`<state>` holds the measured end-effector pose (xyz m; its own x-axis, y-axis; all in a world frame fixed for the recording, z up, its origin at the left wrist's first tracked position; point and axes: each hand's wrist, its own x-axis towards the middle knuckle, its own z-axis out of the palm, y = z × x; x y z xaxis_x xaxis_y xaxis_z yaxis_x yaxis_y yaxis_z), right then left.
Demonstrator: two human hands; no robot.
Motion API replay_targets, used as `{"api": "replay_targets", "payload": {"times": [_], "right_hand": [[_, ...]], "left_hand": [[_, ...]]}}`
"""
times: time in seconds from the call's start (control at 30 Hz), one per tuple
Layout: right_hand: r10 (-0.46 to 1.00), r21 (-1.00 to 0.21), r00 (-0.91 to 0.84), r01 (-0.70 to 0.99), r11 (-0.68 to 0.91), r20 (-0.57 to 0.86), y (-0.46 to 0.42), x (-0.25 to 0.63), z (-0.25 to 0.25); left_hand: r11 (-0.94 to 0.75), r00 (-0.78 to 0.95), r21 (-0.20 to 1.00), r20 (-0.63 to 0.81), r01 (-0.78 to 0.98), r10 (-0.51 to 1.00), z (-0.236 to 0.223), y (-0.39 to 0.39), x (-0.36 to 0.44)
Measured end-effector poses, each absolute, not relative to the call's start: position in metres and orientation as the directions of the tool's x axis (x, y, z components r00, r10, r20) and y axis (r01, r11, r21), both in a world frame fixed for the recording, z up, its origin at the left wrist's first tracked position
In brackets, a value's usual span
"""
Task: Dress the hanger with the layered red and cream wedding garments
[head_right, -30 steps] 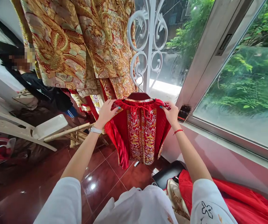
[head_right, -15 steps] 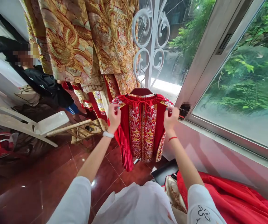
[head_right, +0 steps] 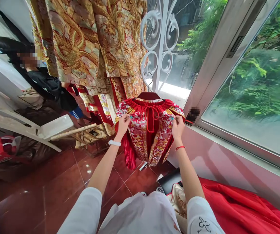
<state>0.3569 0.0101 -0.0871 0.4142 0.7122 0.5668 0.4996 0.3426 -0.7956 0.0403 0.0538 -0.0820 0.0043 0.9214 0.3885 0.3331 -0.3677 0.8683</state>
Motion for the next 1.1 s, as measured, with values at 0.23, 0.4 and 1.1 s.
{"api": "replay_targets", "payload": {"times": [0.23, 0.4, 1.1], "right_hand": [[0.819, -0.805, 0.298, 0.515, 0.296, 0.491, 0.001, 0.352, -0.086], [0.751, -0.747, 0.315, 0.573, 0.337, 0.581, -0.002, 0.341, -0.075], [0.677, -0.712, 0.327, 0.559, 0.424, 0.66, 0.047, 0.377, -0.063]], "left_hand": [[-0.316, -0.074, 0.799, 0.407, 0.512, 0.91, -0.075, 0.041, 0.032], [-0.447, -0.062, 0.651, 0.604, 0.614, 0.795, -0.054, 0.035, 0.051], [-0.574, 0.267, 0.639, 0.517, 0.512, 0.813, 0.014, 0.116, -0.003]]}}
